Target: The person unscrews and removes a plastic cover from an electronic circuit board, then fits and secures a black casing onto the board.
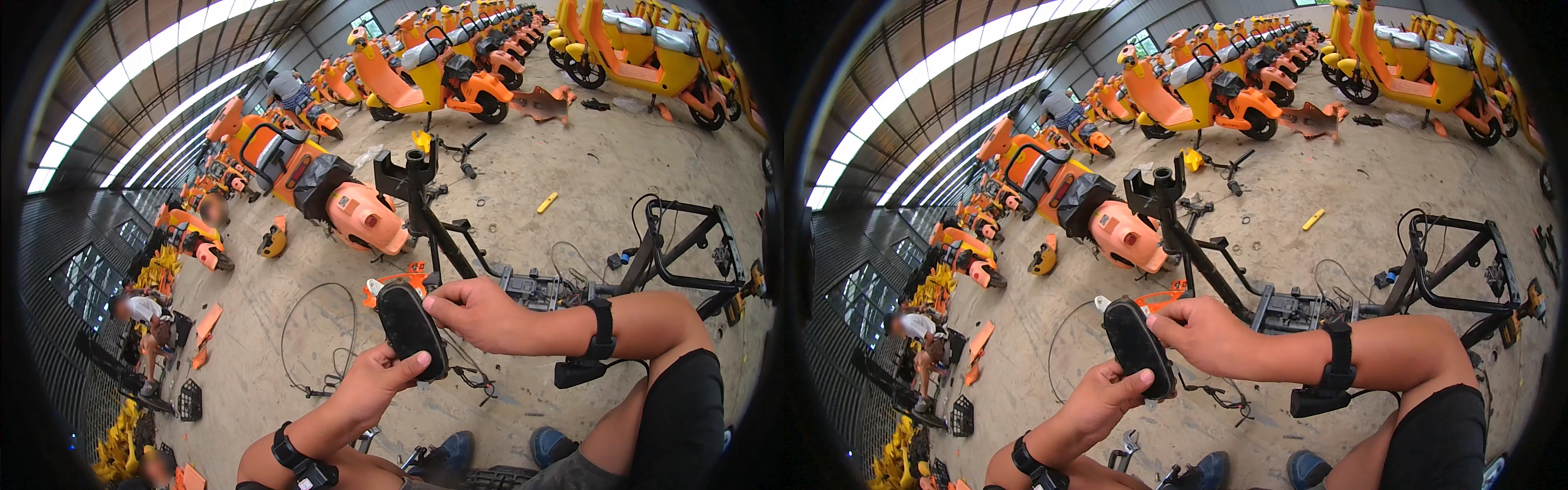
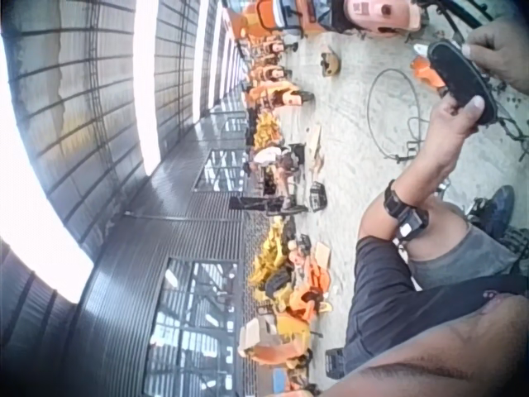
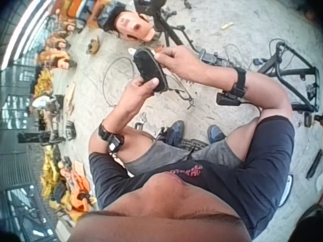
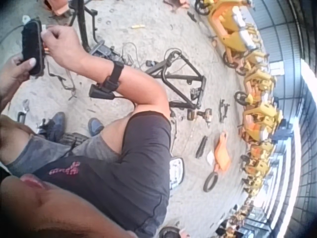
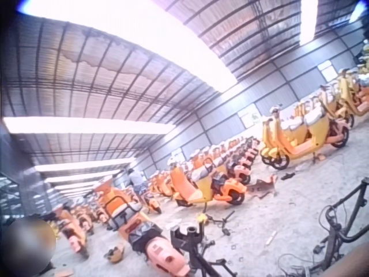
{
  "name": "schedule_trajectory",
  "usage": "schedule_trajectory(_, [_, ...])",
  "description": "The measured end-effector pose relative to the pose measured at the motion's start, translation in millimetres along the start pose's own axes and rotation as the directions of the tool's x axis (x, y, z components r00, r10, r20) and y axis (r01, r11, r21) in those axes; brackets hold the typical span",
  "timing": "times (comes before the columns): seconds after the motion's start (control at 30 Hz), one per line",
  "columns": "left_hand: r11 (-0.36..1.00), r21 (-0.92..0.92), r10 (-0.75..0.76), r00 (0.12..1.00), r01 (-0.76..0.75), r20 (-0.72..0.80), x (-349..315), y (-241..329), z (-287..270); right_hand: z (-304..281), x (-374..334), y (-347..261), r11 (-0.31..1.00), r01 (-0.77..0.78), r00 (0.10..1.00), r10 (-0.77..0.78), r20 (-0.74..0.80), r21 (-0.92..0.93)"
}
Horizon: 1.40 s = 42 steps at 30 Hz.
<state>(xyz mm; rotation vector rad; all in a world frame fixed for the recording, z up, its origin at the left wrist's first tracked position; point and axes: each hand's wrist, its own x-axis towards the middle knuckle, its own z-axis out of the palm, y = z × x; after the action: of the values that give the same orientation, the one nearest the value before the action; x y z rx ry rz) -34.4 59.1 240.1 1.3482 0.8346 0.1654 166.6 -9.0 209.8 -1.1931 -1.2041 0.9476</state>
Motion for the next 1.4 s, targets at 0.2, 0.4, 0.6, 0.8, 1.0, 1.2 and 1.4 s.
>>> schedule_trajectory(0.2, [0.993,0.119,0.02,0.999,-0.015,-0.042,0.1,0.3,4.1,-6.0,2.9,3.0,0.979,0.062,0.998,-0.06,0.014,-0.194])
schedule_trajectory(0.4, [0.974,-0.169,0.144,0.988,-0.153,-0.063,2.0,3.4,1.9,-11.9,3.6,-1.4,0.997,-0.022,0.995,0.029,0.094,-0.07])
schedule_trajectory(0.6, [0.97,-0.183,0.157,0.986,-0.163,-0.048,-1.2,7.3,1.4,-4.2,-1.7,9.8,0.995,0.083,0.978,-0.09,0.19,0.047])
schedule_trajectory(0.8, [0.971,-0.183,0.147,0.988,-0.152,-0.04,-1.3,4.2,-1.0,-5.6,-1.7,4.6,0.997,0.055,0.98,-0.043,0.195,-0.056])
schedule_trajectory(1.0, [0.979,-0.174,0.096,0.995,-0.102,-0.041,-3.2,5.4,0.6,1.2,-6.0,11.6,1.0,0.017,0.986,-0.017,0.164,-0.001])
schedule_trajectory(1.2, [0.974,-0.196,0.103,0.994,-0.11,-0.047,-0.3,3.5,-0.2,-0.4,-3.8,6.5,1.0,0.004,0.987,0.001,0.163,-0.029])
schedule_trajectory(1.4, [0.948,-0.274,0.168,0.986,-0.162,-0.003,4.9,-4.5,-5.1,1.7,-2.2,8.3,0.999,0.027,0.996,-0.031,0.089,0.037])
